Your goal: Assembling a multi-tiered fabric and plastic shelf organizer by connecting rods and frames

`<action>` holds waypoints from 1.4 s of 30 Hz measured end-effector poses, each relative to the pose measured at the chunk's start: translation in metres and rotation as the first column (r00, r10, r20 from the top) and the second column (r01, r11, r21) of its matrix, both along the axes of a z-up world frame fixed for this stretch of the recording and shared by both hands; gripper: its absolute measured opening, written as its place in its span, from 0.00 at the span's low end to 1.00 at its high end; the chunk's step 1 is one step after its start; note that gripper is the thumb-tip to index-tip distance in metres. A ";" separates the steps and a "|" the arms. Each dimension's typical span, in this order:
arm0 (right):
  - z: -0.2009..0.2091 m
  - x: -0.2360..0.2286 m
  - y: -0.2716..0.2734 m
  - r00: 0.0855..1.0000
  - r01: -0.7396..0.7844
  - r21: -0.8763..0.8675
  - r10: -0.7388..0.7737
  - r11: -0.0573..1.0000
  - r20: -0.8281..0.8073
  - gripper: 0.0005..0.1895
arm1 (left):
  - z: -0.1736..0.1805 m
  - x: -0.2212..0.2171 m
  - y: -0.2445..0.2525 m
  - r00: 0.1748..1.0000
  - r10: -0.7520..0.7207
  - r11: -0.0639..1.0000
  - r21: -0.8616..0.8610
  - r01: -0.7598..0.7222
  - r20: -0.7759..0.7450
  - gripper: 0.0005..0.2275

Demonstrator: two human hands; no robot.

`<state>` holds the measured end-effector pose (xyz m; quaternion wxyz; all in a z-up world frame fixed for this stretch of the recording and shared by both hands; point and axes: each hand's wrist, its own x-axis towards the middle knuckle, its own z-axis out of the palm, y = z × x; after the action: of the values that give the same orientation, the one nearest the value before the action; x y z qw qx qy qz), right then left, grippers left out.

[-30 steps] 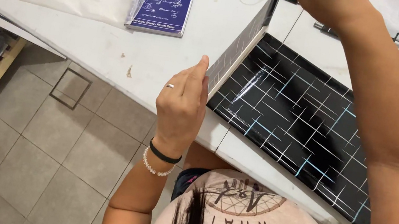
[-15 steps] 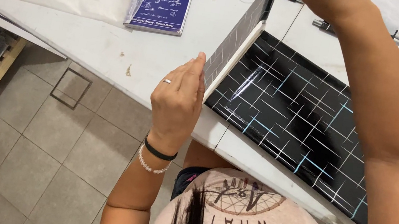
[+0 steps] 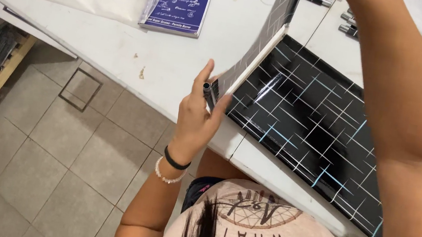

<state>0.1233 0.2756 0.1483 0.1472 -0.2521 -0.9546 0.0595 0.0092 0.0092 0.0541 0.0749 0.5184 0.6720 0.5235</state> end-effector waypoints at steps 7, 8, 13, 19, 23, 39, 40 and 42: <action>-0.011 0.016 0.001 0.999 0.037 0.012 -0.037 0.999 0.000 0.11 | 0.058 -0.007 0.018 0.973 0.060 0.993 0.113 -0.035 -0.225 0.34; -0.009 0.016 0.007 0.999 0.042 0.015 -0.042 0.999 -0.001 0.11 | 0.059 -0.009 0.026 0.972 0.057 0.993 0.115 -0.031 -0.227 0.34; -0.009 0.011 0.031 0.998 0.057 0.021 -0.057 0.998 0.008 0.11 | 0.070 -0.014 0.049 0.837 -0.076 0.894 -0.409 -0.184 -0.543 0.44; -0.013 0.013 0.032 0.997 0.067 0.020 -0.068 0.998 0.039 0.11 | 0.064 -0.011 0.043 0.736 -0.056 0.869 -0.396 -0.297 -0.675 0.45; -0.017 0.013 0.023 0.997 0.058 0.018 -0.059 0.998 0.054 0.11 | 0.063 -0.011 0.043 0.746 -0.047 0.867 -0.398 -0.299 -0.665 0.45; -0.023 0.016 0.049 0.995 0.060 0.062 -0.065 0.996 0.076 0.10 | 0.060 -0.013 0.047 0.750 -0.050 0.857 -0.414 -0.307 -0.660 0.47; -0.023 0.016 0.052 0.995 0.058 0.060 -0.063 0.996 0.079 0.10 | 0.059 -0.013 0.047 0.749 -0.051 0.849 -0.423 -0.315 -0.660 0.48; -0.024 0.017 0.059 0.995 0.066 0.066 -0.070 0.996 0.073 0.10 | 0.057 -0.015 0.047 0.728 -0.053 0.844 -0.420 -0.333 -0.684 0.48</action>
<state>0.1400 0.3346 0.1243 0.1213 -0.2818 -0.9517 0.0146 -0.0055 0.0566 0.1114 -0.0780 0.5771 0.8061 0.1050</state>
